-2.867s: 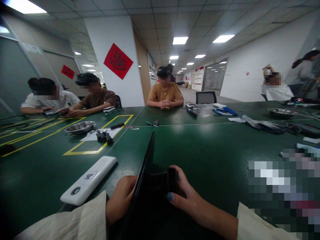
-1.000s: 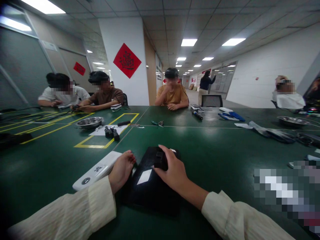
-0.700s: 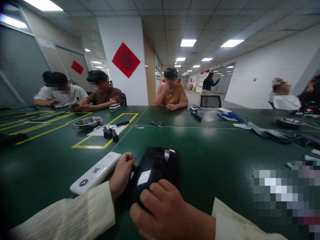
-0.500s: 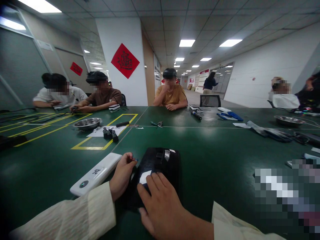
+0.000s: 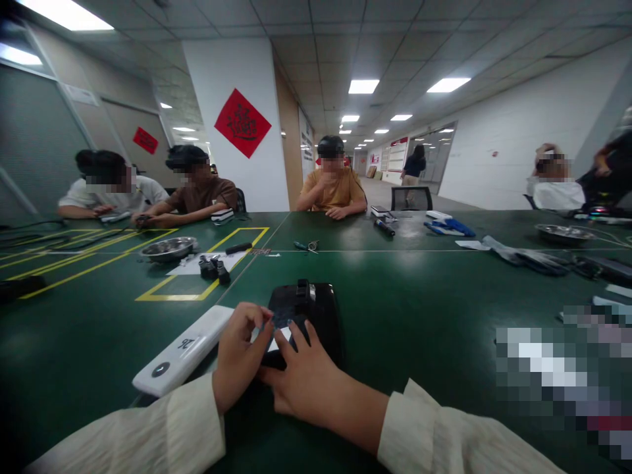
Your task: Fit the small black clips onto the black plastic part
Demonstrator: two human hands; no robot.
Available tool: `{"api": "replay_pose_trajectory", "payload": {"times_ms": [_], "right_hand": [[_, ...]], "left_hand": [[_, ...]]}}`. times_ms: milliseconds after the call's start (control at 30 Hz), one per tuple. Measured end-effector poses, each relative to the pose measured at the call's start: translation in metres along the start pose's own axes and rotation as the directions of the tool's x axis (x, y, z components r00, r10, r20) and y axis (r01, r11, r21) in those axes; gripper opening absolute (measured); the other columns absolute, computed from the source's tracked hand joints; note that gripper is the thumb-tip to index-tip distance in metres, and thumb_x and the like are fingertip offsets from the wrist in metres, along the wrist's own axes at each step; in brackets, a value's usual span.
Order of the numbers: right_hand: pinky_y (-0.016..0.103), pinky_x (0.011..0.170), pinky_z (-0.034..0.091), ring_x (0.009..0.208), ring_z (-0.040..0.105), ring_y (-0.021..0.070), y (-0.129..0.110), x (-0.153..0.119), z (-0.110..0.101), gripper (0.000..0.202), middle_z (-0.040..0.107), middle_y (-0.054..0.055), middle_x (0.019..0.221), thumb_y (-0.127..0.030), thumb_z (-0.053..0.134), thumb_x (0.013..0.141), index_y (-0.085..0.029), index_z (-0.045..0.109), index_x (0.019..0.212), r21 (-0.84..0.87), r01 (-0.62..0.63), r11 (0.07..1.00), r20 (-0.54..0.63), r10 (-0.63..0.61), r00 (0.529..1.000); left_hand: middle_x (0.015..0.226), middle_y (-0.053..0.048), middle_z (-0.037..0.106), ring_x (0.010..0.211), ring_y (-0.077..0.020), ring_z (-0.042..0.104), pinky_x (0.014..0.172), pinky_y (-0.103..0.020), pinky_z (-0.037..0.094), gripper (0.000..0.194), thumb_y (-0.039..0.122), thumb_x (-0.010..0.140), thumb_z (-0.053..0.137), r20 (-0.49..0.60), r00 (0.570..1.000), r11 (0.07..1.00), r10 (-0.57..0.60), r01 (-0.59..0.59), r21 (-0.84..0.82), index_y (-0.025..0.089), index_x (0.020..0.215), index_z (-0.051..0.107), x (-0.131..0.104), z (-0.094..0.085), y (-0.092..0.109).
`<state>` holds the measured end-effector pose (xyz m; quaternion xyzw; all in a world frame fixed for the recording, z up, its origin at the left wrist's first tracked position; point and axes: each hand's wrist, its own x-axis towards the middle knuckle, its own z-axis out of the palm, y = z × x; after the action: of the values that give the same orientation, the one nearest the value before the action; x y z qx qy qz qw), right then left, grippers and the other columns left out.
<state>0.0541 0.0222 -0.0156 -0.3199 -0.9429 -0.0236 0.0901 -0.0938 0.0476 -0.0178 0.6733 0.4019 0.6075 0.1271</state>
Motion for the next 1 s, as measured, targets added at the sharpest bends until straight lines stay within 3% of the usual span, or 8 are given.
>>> {"api": "replay_pose_trajectory", "payload": {"times_ms": [100,167,233,333,400,700,867,1000], "right_hand": [[0.066,0.100,0.014,0.131,0.019,0.0420,-0.003,0.004,0.005,0.043,0.026,0.016,0.144,-0.041,0.049,0.082,-0.025,0.054,0.121,-0.001,-0.044,0.999,0.051,0.044,0.998],[0.063,0.103,0.013,0.132,0.018,0.0405,-0.002,0.006,0.010,0.050,0.026,0.019,0.144,-0.044,0.046,0.083,-0.018,0.050,0.127,0.003,-0.068,0.998,0.085,0.068,0.994],[0.060,0.104,0.014,0.133,0.016,0.0390,0.001,0.007,0.014,0.054,0.021,0.019,0.146,-0.045,0.041,0.087,-0.018,0.041,0.134,-0.003,-0.080,0.997,0.097,0.080,0.992],[0.061,0.100,0.019,0.134,0.017,0.0372,0.005,0.009,0.020,0.045,0.017,0.015,0.148,-0.043,0.035,0.092,-0.036,0.032,0.136,-0.010,-0.076,0.997,0.081,0.077,0.994],[0.062,0.098,0.021,0.133,0.020,0.0371,0.003,0.010,0.021,0.047,0.020,0.015,0.147,-0.047,0.040,0.090,-0.044,0.028,0.135,-0.010,-0.090,0.996,0.067,0.090,0.994],[0.056,0.099,0.028,0.126,0.036,0.0337,-0.014,0.032,0.028,0.054,0.040,0.027,0.133,-0.026,0.034,0.092,-0.013,0.022,0.142,-0.088,-0.211,0.974,-0.070,0.205,0.976],[0.064,0.099,0.018,0.131,0.024,0.0391,-0.008,0.033,0.019,0.054,0.029,0.018,0.144,-0.058,0.032,0.087,-0.032,0.037,0.135,0.012,-0.109,0.994,0.013,0.109,0.994],[0.066,0.098,0.012,0.131,0.022,0.0402,-0.005,0.027,0.007,0.049,0.028,0.019,0.143,-0.055,0.036,0.088,-0.029,0.044,0.129,0.006,-0.153,0.988,0.065,0.153,0.986]], "left_hand": [[0.077,-0.003,0.058,0.076,-0.0143,0.059,0.065,-0.024,0.048,0.018,0.007,0.077,0.047,0.129,0.954,0.959,0.271,-0.279,0.047,0.019,0.064,0.046,-0.006,-0.005,0.013],[0.080,-0.004,0.063,0.074,-0.0131,0.062,0.064,-0.021,0.050,0.016,0.009,0.080,0.046,0.238,0.857,0.886,0.457,-0.461,-0.041,0.019,0.069,0.050,-0.011,-0.008,0.017],[0.086,-0.005,0.068,0.075,-0.0122,0.065,0.068,-0.019,0.052,0.007,0.015,0.083,0.048,0.409,0.644,0.752,0.646,-0.631,-0.193,0.019,0.080,0.055,-0.017,-0.010,0.018],[0.081,-0.003,0.071,0.087,-0.0124,0.065,0.084,-0.018,0.051,0.015,0.017,0.084,0.046,0.421,0.350,0.495,0.837,-0.813,-0.308,0.019,0.076,0.058,-0.026,-0.009,0.021],[0.086,-0.005,0.071,0.089,-0.0115,0.065,0.090,-0.018,0.048,0.022,0.018,0.088,0.043,0.442,0.284,0.458,0.851,-0.814,-0.358,0.017,0.074,0.060,-0.032,-0.007,0.022],[0.109,-0.008,0.066,0.081,-0.0109,0.067,0.079,-0.014,0.052,0.010,0.021,0.086,0.048,0.527,0.348,0.589,0.775,-0.699,-0.405,0.017,0.085,0.057,-0.042,-0.010,0.014],[0.102,-0.004,0.069,0.063,-0.0089,0.065,0.059,-0.015,0.052,0.008,0.024,0.079,0.058,0.592,0.358,0.639,0.722,-0.673,-0.372,0.019,0.085,0.055,-0.042,-0.008,0.010],[0.097,-0.003,0.070,0.061,-0.0088,0.064,0.056,-0.016,0.051,0.006,0.024,0.081,0.056,0.583,0.349,0.625,0.734,-0.683,-0.378,0.018,0.082,0.055,-0.041,-0.005,0.014]]}}
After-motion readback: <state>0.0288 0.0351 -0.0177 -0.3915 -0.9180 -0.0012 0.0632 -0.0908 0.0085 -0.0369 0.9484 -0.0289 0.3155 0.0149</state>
